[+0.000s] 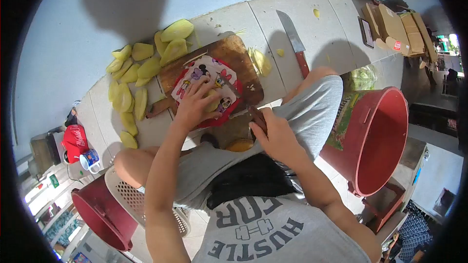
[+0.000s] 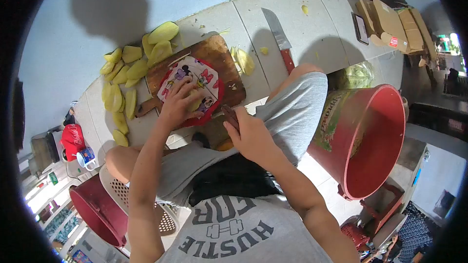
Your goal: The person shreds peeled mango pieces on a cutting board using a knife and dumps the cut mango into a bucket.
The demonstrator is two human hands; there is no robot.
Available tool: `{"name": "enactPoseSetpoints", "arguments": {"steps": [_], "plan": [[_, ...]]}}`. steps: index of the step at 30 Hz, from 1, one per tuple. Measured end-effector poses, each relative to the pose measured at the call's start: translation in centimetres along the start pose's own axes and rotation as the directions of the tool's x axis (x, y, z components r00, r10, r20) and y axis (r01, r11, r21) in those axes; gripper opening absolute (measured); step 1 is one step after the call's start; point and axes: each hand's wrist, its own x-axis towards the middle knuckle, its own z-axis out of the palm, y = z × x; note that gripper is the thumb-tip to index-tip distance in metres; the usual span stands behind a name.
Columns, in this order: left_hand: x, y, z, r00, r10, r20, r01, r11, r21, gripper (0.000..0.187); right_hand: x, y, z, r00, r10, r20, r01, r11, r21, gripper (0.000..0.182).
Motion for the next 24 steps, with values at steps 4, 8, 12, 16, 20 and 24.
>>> {"name": "enactPoseSetpoints", "arguments": {"steps": [4, 8, 12, 16, 20, 24], "plan": [[0.1, 2.2, -1.1, 0.979, -0.130, -0.158, 0.131, 0.991, -0.004, 0.056, 1.0, 0.5, 1.7, 0.998, -0.059, -0.023, 0.058, 0.997, -0.052, 0.029], [-3.0, 3.2, -0.6, 0.853, -0.453, -0.259, 0.426, 0.891, -0.155, 0.052, 2.9, 0.6, 2.7, 0.997, -0.067, 0.026, 0.070, 0.984, -0.167, 0.029], [-3.2, 5.0, -0.5, 0.880, -0.417, -0.228, 0.408, 0.909, -0.088, 0.051, 4.9, 1.4, 4.7, 0.983, -0.168, 0.072, 0.182, 0.932, -0.315, 0.034], [-2.2, 5.4, -1.1, 0.895, -0.419, -0.155, 0.428, 0.903, 0.028, 0.050, 6.1, 2.9, 6.1, 0.988, -0.125, 0.096, 0.150, 0.927, -0.343, 0.032], [-1.5, 5.4, -1.2, 0.892, -0.436, -0.118, 0.440, 0.898, 0.010, 0.052, 5.9, 2.5, 5.9, 0.981, -0.151, 0.125, 0.189, 0.896, -0.402, 0.035], [-1.1, 5.3, -1.3, 0.892, -0.444, -0.082, 0.447, 0.894, 0.020, 0.047, 5.6, 0.6, 4.9, 0.969, -0.175, 0.176, 0.236, 0.872, -0.429, 0.032]]}}
